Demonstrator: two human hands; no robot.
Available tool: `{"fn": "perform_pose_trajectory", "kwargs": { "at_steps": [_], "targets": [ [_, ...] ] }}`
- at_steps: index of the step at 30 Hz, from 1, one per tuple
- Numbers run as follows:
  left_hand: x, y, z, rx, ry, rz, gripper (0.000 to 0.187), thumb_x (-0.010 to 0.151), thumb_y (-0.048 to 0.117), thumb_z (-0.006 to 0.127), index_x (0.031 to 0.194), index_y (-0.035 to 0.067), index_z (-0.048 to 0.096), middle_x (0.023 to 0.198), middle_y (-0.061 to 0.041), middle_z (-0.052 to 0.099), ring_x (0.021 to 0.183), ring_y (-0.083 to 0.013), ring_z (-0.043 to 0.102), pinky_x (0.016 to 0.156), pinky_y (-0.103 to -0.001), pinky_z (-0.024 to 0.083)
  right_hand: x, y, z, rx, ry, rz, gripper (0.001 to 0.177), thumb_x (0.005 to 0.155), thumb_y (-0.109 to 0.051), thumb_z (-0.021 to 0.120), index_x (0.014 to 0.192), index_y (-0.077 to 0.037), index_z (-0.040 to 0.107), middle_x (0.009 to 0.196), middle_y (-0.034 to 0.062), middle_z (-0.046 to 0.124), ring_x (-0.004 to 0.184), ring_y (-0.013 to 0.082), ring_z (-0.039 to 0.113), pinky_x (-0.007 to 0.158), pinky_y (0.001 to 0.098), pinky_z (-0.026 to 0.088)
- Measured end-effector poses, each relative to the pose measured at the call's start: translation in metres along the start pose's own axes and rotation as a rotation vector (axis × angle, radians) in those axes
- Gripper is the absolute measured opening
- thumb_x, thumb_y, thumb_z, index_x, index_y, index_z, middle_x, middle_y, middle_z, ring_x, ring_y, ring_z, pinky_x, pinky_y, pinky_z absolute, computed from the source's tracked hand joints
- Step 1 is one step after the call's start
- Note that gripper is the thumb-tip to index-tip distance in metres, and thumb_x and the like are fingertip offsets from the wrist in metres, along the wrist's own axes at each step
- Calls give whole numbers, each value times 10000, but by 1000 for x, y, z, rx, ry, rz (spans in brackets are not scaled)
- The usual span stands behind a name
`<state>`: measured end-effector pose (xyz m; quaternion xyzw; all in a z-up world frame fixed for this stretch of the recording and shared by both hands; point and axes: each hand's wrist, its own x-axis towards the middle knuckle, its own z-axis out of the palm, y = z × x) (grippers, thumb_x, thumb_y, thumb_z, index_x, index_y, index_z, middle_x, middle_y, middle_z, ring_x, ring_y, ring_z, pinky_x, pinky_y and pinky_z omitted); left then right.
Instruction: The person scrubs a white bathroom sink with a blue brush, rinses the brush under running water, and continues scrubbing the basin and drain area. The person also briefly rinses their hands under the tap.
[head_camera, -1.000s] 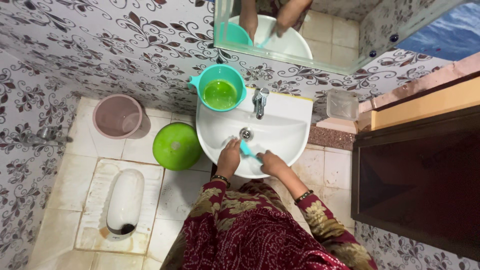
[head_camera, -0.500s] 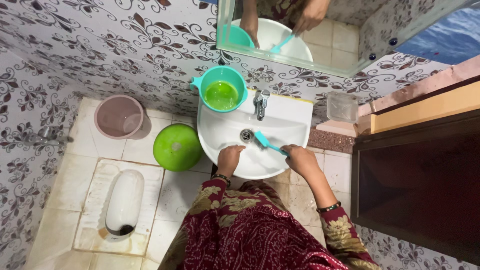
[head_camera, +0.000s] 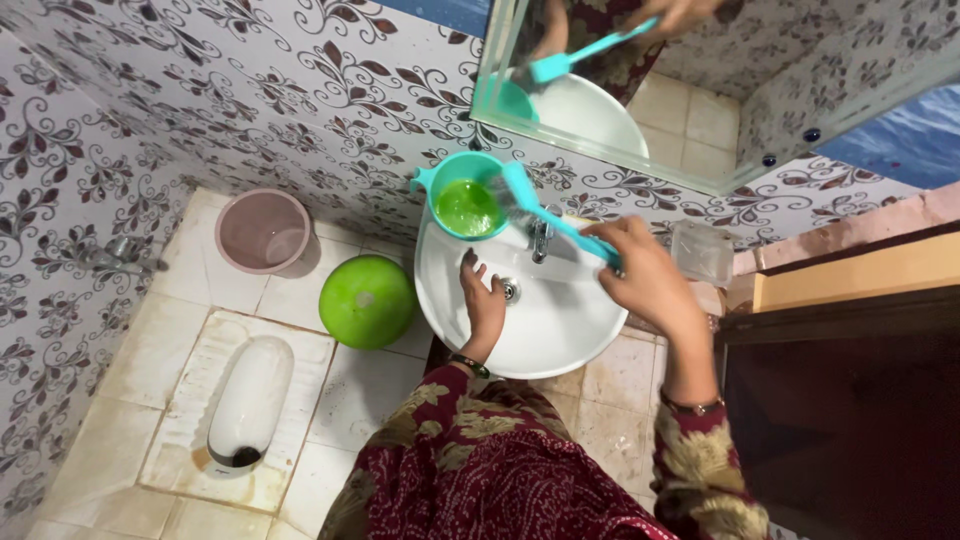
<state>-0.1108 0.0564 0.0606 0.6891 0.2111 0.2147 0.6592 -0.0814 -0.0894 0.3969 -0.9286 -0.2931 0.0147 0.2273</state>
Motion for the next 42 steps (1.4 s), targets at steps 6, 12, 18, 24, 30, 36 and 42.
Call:
{"fn": "perform_pose_trajectory", "kwargs": {
  "at_steps": [6,12,18,24,30,36,42],
  "targets": [
    [12,40,0,-157,16,-142,932,901,-76,560,1635,112,18,1665,-238,123,1376,-400,515,1038,-469,474,89,-6,101,-296,-91,-69,407,763,-18,642,1153,-105,716,1139,191,644,949,398,691,781,500,566],
    [22,22,6,-114,70,-3,913,905,-81,575,1637,79,53,1662,-262,215,1350,-421,538,1101,-457,486,122,19,162,-464,-235,-56,313,820,-31,635,1105,-121,731,1118,150,656,931,358,717,765,484,587],
    [18,23,5,-94,59,-40,930,886,-82,571,1621,63,20,1666,-260,179,1330,-406,548,1065,-448,499,98,14,108,-356,-114,-61,382,765,-83,694,1140,-136,738,1115,133,657,904,360,706,735,499,575],
    [23,20,8,-144,51,-92,908,897,-91,537,1624,64,16,1675,-250,146,1340,-387,555,1060,-445,500,54,-6,44,-272,-22,-5,411,791,-75,665,1187,-158,735,1129,93,673,923,364,695,775,484,576],
    [27,13,4,-157,23,-137,879,903,-93,527,1613,85,39,1653,-249,169,1357,-374,541,1006,-437,494,-6,-8,12,-177,14,113,391,809,-98,669,1190,-162,723,1134,102,667,907,356,693,752,468,568],
    [28,6,-2,-246,42,-159,847,903,-89,515,1615,76,86,1578,-246,321,1333,-364,556,1038,-431,496,-74,18,28,-99,-69,290,419,805,-107,677,1216,-177,715,1095,104,666,910,321,703,788,448,567],
    [33,0,-6,-263,49,-145,793,922,-85,499,1596,51,105,1565,-235,359,1304,-350,591,1051,-420,482,-97,69,125,-115,-340,466,421,804,-107,686,1214,-199,714,1144,92,669,941,312,702,821,444,571]
  ]
}}
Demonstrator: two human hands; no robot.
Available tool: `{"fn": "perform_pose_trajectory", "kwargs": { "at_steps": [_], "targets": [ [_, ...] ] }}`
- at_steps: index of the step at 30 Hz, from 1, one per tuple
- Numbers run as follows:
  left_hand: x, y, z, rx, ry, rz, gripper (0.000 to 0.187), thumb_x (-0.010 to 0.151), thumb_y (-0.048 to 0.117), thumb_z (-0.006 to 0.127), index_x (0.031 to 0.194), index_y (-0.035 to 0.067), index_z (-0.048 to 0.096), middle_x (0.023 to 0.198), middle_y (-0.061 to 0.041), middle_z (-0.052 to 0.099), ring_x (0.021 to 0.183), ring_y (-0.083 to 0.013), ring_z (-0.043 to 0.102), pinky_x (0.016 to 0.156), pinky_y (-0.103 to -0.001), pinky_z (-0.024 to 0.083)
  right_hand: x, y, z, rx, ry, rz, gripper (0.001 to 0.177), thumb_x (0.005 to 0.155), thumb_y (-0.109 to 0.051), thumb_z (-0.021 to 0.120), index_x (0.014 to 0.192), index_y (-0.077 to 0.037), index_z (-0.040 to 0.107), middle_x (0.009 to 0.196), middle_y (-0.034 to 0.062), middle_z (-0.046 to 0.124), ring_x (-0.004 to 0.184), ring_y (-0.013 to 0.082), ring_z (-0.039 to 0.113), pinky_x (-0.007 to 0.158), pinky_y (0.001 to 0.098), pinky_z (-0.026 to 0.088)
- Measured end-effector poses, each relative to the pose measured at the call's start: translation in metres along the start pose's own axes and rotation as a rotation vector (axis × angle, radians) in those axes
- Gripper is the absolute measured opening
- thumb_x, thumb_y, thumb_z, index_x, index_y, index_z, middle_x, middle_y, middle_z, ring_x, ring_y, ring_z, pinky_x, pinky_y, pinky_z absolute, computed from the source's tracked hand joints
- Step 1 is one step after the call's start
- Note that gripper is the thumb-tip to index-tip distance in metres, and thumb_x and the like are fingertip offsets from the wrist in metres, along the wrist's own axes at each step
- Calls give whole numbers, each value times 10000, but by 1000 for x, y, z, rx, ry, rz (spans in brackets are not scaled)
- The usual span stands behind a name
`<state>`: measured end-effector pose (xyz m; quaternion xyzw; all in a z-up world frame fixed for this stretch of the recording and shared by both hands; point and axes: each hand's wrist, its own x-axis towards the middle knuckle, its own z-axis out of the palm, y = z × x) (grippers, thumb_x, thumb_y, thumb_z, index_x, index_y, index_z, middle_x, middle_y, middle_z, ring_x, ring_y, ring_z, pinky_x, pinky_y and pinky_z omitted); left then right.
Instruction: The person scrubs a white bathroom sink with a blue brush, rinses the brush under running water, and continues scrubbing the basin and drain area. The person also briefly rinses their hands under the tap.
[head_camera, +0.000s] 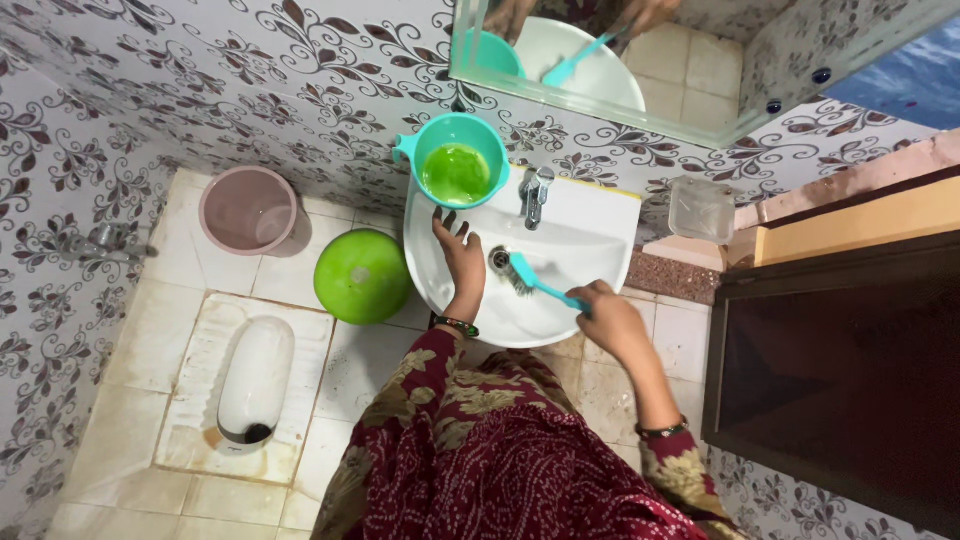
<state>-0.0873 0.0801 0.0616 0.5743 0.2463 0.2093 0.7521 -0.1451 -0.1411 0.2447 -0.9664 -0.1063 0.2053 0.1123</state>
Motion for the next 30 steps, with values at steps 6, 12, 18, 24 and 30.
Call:
{"fn": "perform_pose_trajectory", "kwargs": {
  "at_steps": [6,12,18,24,30],
  "targets": [
    [-4,14,-7,27,4,-51,724,931,-92,428,1591,55,170,1517,-199,462,1262,-306,638,1015,-395,480,43,-4,114,-92,-180,-127,458,846,-43,628,1298,-119,648,1265,170,591,945,351,705,884,450,567],
    [-5,18,-9,-5,-20,-82,730,925,-91,412,1590,68,156,1525,-183,451,1256,-290,633,992,-370,485,63,6,143,-252,-99,-50,436,893,-2,597,1326,-49,626,1186,203,632,907,348,729,784,419,624],
    [-3,18,-9,-28,-31,-113,711,926,-87,412,1583,67,188,1516,-189,460,1239,-291,637,954,-364,490,59,18,153,54,-139,-259,463,838,-42,662,1293,-123,677,1018,194,707,866,386,717,779,469,576],
    [-1,-5,-12,8,-34,-105,657,943,-80,427,1554,62,233,1493,-185,477,1247,-282,643,981,-365,499,54,15,142,-315,-103,-66,680,677,-78,784,1319,-10,571,1058,232,665,909,378,703,742,439,605],
    [-19,-39,-27,312,-144,-44,541,933,-67,479,1456,52,409,1424,-193,558,1207,-299,668,992,-400,529,67,25,169,-123,-9,-123,498,877,23,599,1363,-89,607,1009,201,700,865,378,719,765,461,594]
  ]
}}
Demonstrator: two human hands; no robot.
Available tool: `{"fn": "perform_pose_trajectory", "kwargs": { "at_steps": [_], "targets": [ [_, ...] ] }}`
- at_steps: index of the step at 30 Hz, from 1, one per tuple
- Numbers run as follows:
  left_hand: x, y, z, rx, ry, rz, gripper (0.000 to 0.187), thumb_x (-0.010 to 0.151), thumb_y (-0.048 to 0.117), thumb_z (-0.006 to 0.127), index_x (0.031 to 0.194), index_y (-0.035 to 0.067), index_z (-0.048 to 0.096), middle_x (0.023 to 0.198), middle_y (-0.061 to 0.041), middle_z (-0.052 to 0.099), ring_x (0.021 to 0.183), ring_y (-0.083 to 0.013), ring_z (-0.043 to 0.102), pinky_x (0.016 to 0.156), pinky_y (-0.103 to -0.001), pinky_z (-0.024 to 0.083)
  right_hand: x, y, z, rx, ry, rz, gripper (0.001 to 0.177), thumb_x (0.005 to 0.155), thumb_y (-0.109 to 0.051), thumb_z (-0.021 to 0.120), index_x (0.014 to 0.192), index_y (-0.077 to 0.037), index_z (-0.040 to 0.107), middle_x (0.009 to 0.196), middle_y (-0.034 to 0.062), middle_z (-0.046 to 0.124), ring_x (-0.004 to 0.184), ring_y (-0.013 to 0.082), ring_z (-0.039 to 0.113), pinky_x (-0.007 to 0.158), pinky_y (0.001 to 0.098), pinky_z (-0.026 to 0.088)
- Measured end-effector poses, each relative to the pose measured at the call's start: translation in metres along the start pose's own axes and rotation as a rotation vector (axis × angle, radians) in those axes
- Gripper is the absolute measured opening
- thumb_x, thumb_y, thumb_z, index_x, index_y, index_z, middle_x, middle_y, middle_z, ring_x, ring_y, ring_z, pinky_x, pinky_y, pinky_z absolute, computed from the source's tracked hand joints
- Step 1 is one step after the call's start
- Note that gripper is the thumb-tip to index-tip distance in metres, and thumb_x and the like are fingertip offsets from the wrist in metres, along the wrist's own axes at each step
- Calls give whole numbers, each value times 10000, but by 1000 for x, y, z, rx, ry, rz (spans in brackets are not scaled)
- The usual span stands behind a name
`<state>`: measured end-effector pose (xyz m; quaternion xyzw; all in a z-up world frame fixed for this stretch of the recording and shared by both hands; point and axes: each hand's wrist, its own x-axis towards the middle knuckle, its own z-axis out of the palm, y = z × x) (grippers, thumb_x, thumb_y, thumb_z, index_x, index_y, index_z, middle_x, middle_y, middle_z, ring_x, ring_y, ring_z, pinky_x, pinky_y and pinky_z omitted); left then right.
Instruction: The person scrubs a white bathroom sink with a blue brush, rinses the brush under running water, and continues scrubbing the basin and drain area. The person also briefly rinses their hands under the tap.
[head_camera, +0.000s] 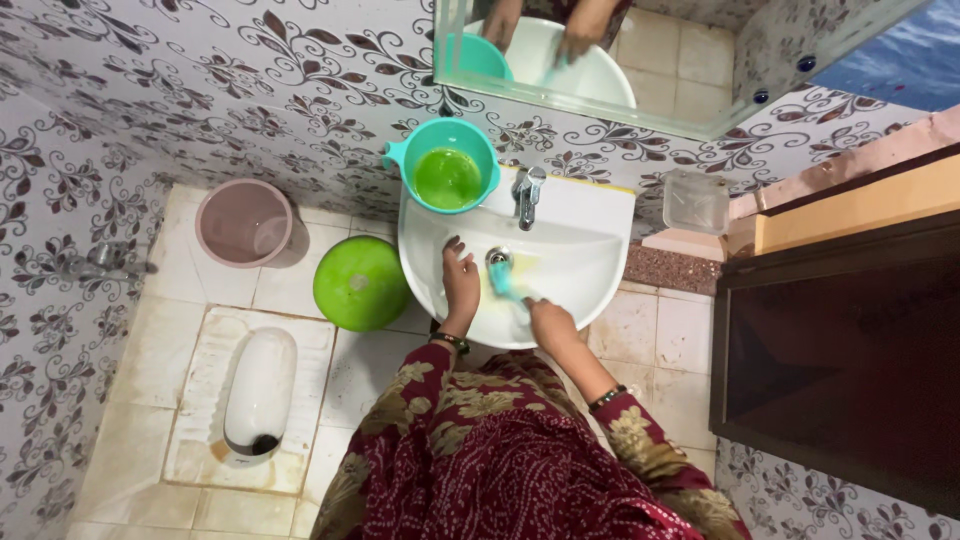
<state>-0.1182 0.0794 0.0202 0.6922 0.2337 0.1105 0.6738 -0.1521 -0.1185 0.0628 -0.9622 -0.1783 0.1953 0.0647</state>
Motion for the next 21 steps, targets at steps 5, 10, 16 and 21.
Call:
{"fn": "perform_pose_trajectory", "kwargs": {
  "at_steps": [5,10,16,21],
  "targets": [
    [-14,21,-25,353,-83,195,539,949,-58,482,1474,63,441,1390,-223,531,1241,-375,614,965,-450,527,25,-17,29,-87,55,-96,431,879,-26,589,1310,-34,594,1028,210,676,858,375,712,726,454,595],
    [-16,32,-41,744,-207,371,608,901,-21,498,1497,84,450,1457,-170,532,1235,-382,579,1002,-480,489,52,-18,30,-136,168,-179,414,910,6,568,1318,-58,599,1013,194,675,822,352,714,664,443,599],
    [-23,22,-44,837,-271,574,567,918,-10,495,1480,64,497,1457,-155,552,1291,-325,566,1032,-447,492,-3,19,-7,-249,-71,109,608,670,-138,779,1233,-22,583,1054,195,650,919,360,693,726,424,609],
    [-22,22,-44,834,-265,569,587,873,-5,513,1457,48,514,1437,-162,564,1263,-329,571,1011,-446,493,-11,4,9,-20,-65,-147,454,857,21,610,1293,-99,652,973,191,696,857,381,714,761,472,592]
  ]
}}
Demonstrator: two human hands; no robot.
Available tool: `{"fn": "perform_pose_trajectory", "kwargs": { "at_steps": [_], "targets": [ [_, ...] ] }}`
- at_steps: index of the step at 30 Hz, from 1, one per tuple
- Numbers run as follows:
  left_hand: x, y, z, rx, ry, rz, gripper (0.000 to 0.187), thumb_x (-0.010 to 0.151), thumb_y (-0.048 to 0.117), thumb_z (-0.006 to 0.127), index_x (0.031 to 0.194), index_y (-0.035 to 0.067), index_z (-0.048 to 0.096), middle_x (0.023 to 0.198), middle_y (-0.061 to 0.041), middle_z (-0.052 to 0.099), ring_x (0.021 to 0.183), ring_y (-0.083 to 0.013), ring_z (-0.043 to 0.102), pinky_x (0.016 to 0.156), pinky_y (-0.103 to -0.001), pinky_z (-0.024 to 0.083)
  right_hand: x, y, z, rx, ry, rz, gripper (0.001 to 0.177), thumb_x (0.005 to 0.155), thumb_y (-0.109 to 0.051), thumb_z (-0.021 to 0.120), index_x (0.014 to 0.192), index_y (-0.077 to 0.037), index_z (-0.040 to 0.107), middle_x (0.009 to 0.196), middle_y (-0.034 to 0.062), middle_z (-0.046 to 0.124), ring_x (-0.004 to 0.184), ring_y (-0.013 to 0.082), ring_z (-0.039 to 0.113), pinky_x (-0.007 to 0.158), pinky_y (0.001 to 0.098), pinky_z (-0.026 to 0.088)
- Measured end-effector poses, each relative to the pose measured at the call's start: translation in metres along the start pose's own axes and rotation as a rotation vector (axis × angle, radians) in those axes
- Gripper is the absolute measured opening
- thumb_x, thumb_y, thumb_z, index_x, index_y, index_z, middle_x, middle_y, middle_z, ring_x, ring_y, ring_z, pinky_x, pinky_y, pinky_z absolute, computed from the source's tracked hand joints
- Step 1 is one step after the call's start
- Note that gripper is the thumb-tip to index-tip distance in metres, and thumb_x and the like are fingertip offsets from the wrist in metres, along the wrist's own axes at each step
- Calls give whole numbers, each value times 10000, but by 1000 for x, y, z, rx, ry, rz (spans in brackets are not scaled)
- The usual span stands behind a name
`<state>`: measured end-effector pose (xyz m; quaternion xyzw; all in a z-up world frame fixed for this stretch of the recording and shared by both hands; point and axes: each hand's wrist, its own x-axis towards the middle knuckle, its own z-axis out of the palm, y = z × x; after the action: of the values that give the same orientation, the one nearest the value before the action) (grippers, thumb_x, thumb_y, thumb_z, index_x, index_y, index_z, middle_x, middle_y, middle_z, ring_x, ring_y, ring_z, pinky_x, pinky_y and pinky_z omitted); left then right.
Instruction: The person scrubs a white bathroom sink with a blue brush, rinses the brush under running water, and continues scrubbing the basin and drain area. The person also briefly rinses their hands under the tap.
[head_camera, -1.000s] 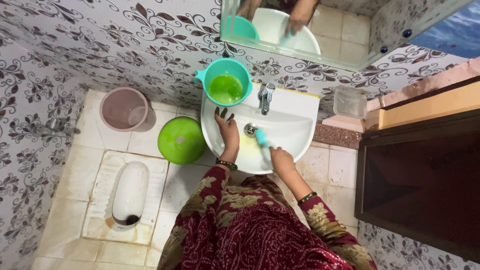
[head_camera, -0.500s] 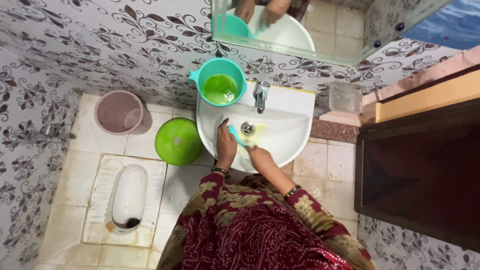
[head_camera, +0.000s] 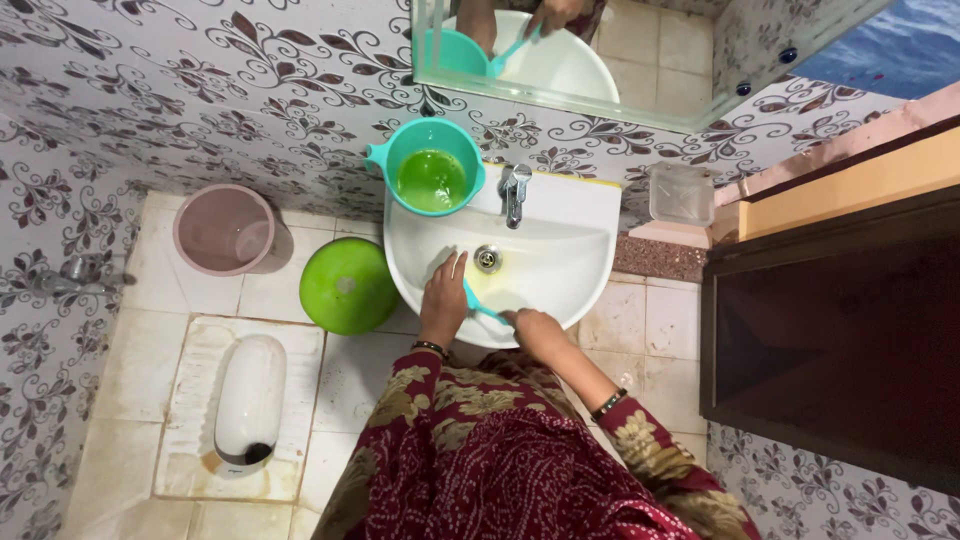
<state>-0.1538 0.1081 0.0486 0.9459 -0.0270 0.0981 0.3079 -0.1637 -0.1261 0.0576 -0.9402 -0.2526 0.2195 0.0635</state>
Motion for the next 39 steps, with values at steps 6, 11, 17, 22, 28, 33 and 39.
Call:
{"fn": "perform_pose_trajectory", "kwargs": {
  "at_steps": [6,11,17,22,28,33,39],
  "targets": [
    [1,0,0,-26,-8,-8,554,910,-6,503,1461,53,512,1418,-144,583,1265,-315,581,1003,-438,507,18,-1,-5,-172,84,181,480,810,6,594,1288,3,632,1003,216,700,869,360,724,723,423,607],
    [-3,2,-3,-28,-16,-14,556,886,-6,497,1440,36,524,1407,-152,591,1251,-321,582,984,-445,511,17,-14,-12,128,-69,19,468,846,6,580,1290,-116,667,931,227,710,846,398,715,759,483,573],
    [-5,1,-1,-45,-31,-27,524,922,-3,476,1442,42,520,1413,-151,591,1264,-308,584,1001,-438,512,21,8,6,-210,144,202,257,954,-70,578,1184,-24,680,972,199,712,854,363,721,715,455,597],
    [-1,1,-1,-59,-38,-20,524,914,0,480,1436,35,517,1418,-153,590,1272,-319,576,1008,-439,509,24,-13,-8,82,35,42,468,826,6,577,1274,-94,666,905,225,712,792,397,716,712,485,580],
    [0,-2,1,-62,-51,-36,518,921,-2,484,1437,35,523,1406,-166,588,1258,-331,575,995,-446,510,29,-2,10,-162,35,164,377,815,-32,650,1192,-22,664,999,213,710,841,359,734,716,436,612],
    [-2,0,0,-54,-62,-43,513,922,-9,482,1432,34,530,1411,-157,593,1257,-327,583,993,-445,520,22,-1,7,13,1,58,471,802,-14,666,1268,-76,647,962,224,715,839,379,727,740,462,593],
    [-4,3,-3,-34,-71,-39,518,896,-2,502,1412,23,542,1403,-154,594,1253,-319,586,970,-442,520,18,2,10,-138,22,186,443,776,-9,673,1217,-46,663,1023,210,695,880,365,723,739,437,608]
  ]
}}
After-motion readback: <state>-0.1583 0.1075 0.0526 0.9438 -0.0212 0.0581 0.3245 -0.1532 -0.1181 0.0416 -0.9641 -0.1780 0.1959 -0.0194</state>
